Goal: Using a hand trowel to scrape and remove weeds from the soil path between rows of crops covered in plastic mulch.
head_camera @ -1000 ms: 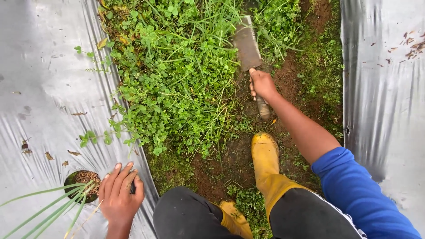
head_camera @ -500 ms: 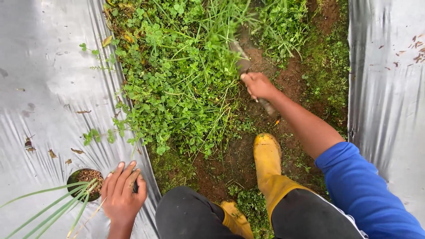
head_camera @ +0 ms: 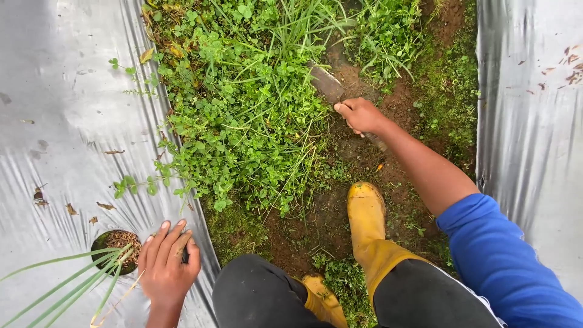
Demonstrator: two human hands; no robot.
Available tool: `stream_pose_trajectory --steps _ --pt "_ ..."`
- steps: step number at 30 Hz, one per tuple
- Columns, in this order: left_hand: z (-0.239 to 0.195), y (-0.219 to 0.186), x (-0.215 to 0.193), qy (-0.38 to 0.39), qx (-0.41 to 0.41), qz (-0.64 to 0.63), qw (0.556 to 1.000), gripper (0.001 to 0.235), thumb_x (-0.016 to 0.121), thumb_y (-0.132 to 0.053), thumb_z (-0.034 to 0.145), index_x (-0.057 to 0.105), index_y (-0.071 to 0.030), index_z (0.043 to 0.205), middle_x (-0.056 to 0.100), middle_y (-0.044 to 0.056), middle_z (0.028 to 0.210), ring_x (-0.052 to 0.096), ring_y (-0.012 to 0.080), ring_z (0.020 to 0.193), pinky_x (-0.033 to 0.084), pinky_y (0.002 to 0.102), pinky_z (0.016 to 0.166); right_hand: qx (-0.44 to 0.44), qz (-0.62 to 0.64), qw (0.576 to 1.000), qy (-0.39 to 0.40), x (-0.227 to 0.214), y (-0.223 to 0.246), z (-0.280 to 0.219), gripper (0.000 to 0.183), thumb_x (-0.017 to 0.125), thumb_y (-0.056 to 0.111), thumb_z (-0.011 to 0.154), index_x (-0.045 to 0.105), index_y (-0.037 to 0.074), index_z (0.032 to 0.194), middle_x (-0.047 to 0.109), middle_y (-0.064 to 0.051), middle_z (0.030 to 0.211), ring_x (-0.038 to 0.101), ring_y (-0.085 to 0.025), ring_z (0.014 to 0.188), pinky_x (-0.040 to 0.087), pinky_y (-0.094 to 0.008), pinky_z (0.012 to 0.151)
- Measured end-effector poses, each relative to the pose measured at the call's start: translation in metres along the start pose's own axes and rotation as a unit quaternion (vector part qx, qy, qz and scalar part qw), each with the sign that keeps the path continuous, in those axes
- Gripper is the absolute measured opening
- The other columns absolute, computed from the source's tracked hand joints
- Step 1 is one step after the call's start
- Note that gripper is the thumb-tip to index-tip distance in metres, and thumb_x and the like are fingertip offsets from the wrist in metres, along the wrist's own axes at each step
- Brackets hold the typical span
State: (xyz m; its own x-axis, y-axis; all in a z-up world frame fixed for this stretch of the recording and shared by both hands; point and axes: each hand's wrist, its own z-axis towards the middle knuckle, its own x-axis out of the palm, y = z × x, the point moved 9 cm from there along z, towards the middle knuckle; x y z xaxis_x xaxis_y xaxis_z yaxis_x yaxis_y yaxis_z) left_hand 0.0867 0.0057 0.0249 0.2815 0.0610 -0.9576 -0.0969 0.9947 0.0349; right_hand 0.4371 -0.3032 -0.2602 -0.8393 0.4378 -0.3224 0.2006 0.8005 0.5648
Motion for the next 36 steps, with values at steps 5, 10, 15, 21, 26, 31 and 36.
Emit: stream_pose_trajectory --steps 5,10,15,21,26,31,36 --pt "0.001 -0.001 -0.003 -0.004 0.007 -0.006 1.0 0.007 0.074 -0.008 0.094 0.075 -0.014 0.097 0.08 0.001 0.117 0.073 0.0242 0.118 0.052 0.038 0.106 0.021 0.115 0.991 -0.063 0.012 -0.014 -0.017 0.039 0.042 0.029 0.118 0.054 0.009 0.086 0.056 -0.002 0.062 0.048 -0.013 0.042 0.042 -0.026 0.035" --pt "-0.003 0.0 -0.002 0.002 0.002 -0.004 1.0 0.009 0.073 -0.009 0.092 0.077 -0.015 0.097 0.08 0.0 0.119 0.072 0.0226 0.121 0.05 0.037 0.109 -0.002 -0.081 0.996 0.024 0.036 -0.019 -0.037 0.042 0.042 0.039 0.113 0.05 0.013 0.082 0.05 0.001 0.072 0.043 -0.014 0.061 0.043 -0.031 0.059" --pt "-0.006 0.0 -0.002 -0.001 0.01 0.0 1.0 0.009 0.074 -0.008 0.091 0.077 -0.014 0.097 0.081 0.001 0.117 0.073 0.024 0.119 0.052 0.037 0.107 0.048 0.04 0.997 -0.053 0.029 -0.035 -0.036 0.041 0.04 0.035 0.116 0.053 0.013 0.084 0.053 0.001 0.067 0.046 -0.012 0.051 0.041 -0.029 0.047" --pt "-0.003 -0.003 -0.006 -0.008 0.013 -0.002 1.0 0.008 0.074 -0.008 0.093 0.076 -0.014 0.097 0.081 0.002 0.118 0.074 0.0248 0.119 0.053 0.038 0.106 0.039 -0.088 0.994 0.045 0.058 -0.006 -0.089 0.037 0.038 0.04 0.113 0.053 0.013 0.093 0.05 0.002 0.074 0.041 -0.012 0.058 0.038 -0.027 0.053" --pt "-0.004 -0.003 -0.005 -0.009 0.015 -0.003 1.0 0.007 0.074 -0.008 0.094 0.076 -0.014 0.097 0.081 0.002 0.118 0.074 0.0258 0.12 0.053 0.039 0.106 0.035 -0.224 0.974 0.007 0.056 -0.034 -0.126 0.036 0.044 0.046 0.11 0.058 0.014 0.101 0.058 -0.001 0.068 0.051 -0.015 0.052 0.04 -0.029 0.042" --pt "-0.004 -0.004 -0.005 -0.002 0.015 -0.002 1.0 0.008 0.074 -0.007 0.094 0.076 -0.014 0.098 0.081 0.002 0.119 0.073 0.0258 0.121 0.051 0.038 0.107 0.008 -0.154 0.97 -0.188 0.017 -0.073 -0.152 0.034 0.058 0.043 0.105 0.059 0.011 0.093 0.058 -0.001 0.072 0.053 -0.018 0.055 0.046 -0.034 0.045" --pt "-0.005 -0.006 -0.004 0.003 0.016 0.008 1.0 0.006 0.076 -0.008 0.094 0.077 -0.014 0.095 0.081 0.002 0.119 0.073 0.0248 0.123 0.051 0.038 0.109 0.016 -0.024 0.939 -0.344 -0.046 -0.095 -0.151 0.021 0.053 0.023 0.111 0.057 0.006 0.098 0.055 -0.003 0.07 0.049 -0.016 0.051 0.04 -0.031 0.039"
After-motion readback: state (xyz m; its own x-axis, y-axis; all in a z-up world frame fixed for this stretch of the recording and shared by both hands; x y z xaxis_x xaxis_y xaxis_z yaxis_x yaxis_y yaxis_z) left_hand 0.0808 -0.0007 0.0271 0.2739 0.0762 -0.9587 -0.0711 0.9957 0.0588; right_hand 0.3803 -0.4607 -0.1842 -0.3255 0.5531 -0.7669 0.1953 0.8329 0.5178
